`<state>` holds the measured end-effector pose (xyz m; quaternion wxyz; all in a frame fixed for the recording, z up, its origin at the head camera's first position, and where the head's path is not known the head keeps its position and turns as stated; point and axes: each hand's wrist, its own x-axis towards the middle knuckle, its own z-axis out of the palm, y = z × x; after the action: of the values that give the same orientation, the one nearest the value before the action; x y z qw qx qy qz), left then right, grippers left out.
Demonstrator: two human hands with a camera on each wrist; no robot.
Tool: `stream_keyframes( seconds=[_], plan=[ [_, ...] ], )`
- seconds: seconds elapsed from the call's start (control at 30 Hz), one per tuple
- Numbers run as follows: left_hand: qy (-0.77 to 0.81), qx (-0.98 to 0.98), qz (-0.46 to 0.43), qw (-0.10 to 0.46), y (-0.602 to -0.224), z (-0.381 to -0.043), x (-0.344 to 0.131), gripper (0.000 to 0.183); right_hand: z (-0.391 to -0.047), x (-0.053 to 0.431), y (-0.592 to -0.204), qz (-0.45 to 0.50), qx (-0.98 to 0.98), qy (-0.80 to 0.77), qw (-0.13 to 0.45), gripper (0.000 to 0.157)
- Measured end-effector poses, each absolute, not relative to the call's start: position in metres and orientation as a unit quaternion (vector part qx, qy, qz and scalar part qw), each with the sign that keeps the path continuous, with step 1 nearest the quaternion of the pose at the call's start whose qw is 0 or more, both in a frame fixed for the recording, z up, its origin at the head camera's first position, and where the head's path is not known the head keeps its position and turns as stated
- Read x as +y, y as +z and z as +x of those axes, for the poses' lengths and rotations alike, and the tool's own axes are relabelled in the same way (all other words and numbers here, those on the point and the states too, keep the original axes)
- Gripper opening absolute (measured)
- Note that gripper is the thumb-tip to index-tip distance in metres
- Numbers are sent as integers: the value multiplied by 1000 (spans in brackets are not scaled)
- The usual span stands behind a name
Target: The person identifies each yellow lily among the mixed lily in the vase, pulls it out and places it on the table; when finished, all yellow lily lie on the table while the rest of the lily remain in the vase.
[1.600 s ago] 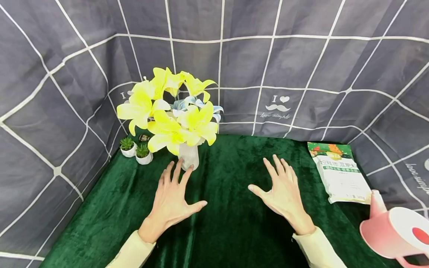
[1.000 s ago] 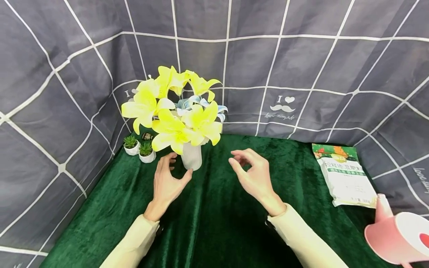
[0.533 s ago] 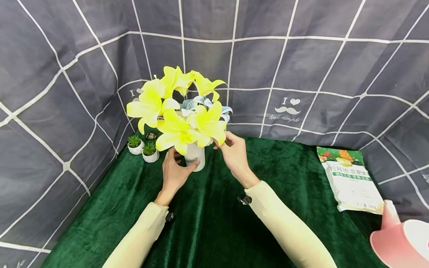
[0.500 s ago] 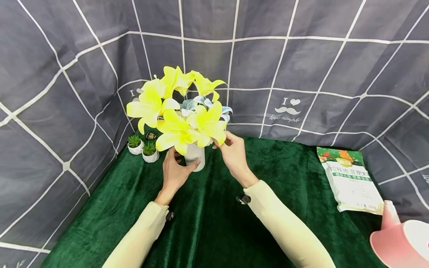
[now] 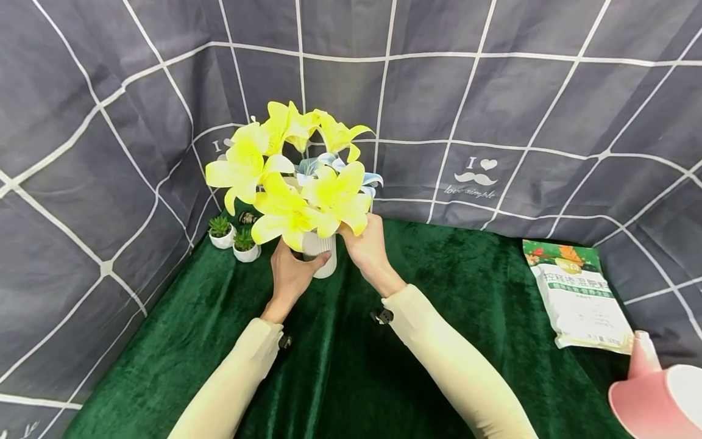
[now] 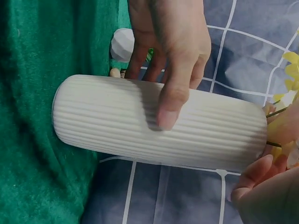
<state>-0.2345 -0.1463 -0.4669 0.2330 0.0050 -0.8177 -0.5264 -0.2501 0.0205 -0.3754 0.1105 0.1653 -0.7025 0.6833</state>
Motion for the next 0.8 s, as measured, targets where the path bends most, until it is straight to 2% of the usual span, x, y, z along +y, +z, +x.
stream_keyframes(
  seconds=[0.17,0.33,0.8],
  plan=[
    [-529,-811,-9,251,-469,-238,-146,82,-252,19,-373,171,-704,683,91,14],
    [-526,-810,-11,260,-470,-240,-145,81,-251,21,-370,180,-691,695,81,19],
    [-516,-817,4,258,-469,-238,-141,79,-248,19,-368,172,-647,729,142,19]
  ],
)
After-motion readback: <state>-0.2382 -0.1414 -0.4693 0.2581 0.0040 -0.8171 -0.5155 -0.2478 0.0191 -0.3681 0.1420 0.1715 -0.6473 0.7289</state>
